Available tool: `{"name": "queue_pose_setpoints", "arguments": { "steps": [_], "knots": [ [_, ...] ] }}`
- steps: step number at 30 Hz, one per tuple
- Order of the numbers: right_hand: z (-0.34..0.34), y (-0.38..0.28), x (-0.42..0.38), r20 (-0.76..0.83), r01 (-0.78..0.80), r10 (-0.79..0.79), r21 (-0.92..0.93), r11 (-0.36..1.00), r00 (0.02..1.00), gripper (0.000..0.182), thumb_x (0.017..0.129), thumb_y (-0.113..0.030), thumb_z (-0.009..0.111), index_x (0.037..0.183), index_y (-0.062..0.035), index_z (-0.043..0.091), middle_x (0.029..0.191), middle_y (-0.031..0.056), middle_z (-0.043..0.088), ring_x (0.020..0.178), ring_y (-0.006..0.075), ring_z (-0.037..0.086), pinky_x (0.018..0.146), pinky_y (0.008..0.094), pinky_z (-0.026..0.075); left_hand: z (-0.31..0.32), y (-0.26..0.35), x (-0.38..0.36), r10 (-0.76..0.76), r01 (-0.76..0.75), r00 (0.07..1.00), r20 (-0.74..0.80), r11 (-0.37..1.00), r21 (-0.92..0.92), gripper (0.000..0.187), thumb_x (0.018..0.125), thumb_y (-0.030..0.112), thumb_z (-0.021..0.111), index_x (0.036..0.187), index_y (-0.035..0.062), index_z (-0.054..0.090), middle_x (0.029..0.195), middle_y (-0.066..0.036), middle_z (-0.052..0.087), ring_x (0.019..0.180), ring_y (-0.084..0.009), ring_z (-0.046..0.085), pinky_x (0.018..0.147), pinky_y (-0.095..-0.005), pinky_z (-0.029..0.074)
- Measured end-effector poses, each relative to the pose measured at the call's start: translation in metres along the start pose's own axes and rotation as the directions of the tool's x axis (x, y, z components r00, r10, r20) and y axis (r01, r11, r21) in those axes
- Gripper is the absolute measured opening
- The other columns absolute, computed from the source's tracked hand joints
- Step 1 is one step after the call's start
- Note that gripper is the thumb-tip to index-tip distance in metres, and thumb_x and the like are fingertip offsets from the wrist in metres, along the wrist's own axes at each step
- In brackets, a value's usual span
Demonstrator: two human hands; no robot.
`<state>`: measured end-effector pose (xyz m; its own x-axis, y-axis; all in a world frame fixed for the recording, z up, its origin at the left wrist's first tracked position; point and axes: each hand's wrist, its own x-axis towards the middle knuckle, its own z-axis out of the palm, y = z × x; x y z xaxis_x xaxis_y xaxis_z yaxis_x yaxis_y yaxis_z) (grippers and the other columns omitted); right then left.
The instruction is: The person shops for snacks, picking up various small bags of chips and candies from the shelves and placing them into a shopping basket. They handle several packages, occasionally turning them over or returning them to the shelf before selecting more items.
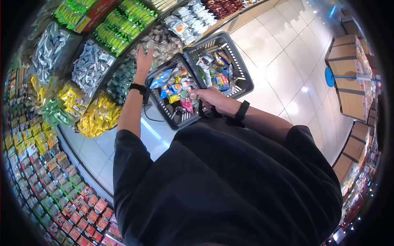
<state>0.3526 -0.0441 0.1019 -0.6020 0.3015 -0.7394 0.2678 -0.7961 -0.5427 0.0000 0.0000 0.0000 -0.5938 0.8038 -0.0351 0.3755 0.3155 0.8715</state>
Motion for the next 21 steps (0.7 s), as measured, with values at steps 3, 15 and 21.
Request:
{"name": "queue_pose_setpoints", "arguments": {
  "steps": [3,15,21],
  "knots": [
    [0.009,0.016,-0.015,-0.101,-0.040,0.035,-0.050,0.998,0.994,0.024,0.092,-0.029,0.067,0.079,-0.0118,0.057,0.055,-0.0095,0.033,0.046,0.0045,0.025,0.045,0.0271,0.019,0.008,0.030,-0.060,0.480,-0.406,0.875,-0.065,0.800,0.443,0.045,0.089,0.020,0.068,0.128,0.0017,0.053,0.114,-0.022,0.064,0.109,-0.0329,0.061,0.099,-0.0504,0.042],
    [0.001,-0.006,-0.010,-0.076,0.032,-0.032,-0.001,0.999,0.997,0.028,0.093,-0.028,0.066,0.072,-0.0149,0.052,0.055,-0.0086,0.036,0.044,0.0044,0.030,0.042,0.0251,0.024,0.155,-0.060,-0.178,0.229,-0.109,0.931,0.284,0.918,-0.380,0.058,0.085,-0.005,0.056,0.139,-0.0050,0.036,0.123,-0.019,0.055,0.114,-0.0315,0.054,0.101,-0.0399,0.042],
    [0.005,0.004,-0.005,-0.034,0.112,-0.112,-0.014,0.994,0.993,0.023,0.095,-0.025,0.063,0.077,-0.0153,0.053,0.057,-0.0081,0.040,0.043,0.0041,0.033,0.042,0.0245,0.024,0.207,0.058,-0.156,0.586,-0.712,0.687,0.429,0.659,0.240,0.027,0.081,0.011,0.065,0.107,0.0033,0.062,0.114,-0.017,0.054,0.108,-0.0365,0.054,0.092,-0.0482,0.047]
  ]
}}
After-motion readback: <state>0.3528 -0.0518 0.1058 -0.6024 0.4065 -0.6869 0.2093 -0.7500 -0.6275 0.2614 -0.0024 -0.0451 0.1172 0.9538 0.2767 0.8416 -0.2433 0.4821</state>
